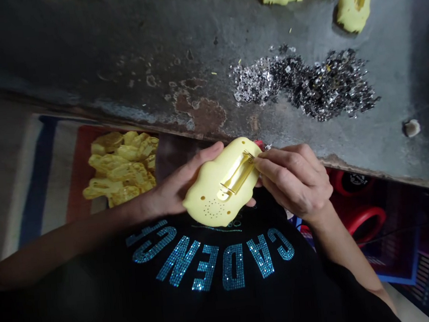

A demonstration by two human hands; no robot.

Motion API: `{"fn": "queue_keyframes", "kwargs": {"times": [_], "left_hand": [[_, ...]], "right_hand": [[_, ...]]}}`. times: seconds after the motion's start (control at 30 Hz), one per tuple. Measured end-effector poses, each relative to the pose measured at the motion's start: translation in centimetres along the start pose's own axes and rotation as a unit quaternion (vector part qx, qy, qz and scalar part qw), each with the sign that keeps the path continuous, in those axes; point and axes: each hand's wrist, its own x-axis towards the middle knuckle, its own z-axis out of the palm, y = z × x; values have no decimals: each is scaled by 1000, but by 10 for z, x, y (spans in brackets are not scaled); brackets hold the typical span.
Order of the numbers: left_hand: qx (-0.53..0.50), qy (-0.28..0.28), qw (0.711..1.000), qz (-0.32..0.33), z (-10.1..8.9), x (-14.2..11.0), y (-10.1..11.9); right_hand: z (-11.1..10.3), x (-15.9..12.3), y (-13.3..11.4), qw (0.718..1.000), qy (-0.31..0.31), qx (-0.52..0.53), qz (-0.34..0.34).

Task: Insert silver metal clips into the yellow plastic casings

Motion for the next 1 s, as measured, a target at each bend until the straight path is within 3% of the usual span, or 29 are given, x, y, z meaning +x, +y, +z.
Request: {"fn": "queue_keyframes", "kwargs": {"times": [0.27, 0.43, 0.67, 0.9, 1.0], "left_hand": [[10, 14, 999, 28, 6, -4, 1], [27, 21, 999, 31, 7, -4, 0], [63, 9, 998, 26, 5, -6, -4], [73, 45, 996, 1, 15, -18, 2], [67, 43, 997, 2, 14, -16, 1]], "right_hand": [[0, 4, -11, 999, 6, 18, 38], [-6, 16, -12, 986, 20, 88, 141], [-17, 34, 6, 917, -110, 276, 265], [-8, 46, 19, 837, -182, 413, 310], [-4, 49, 21, 824, -184, 421, 330]]}}
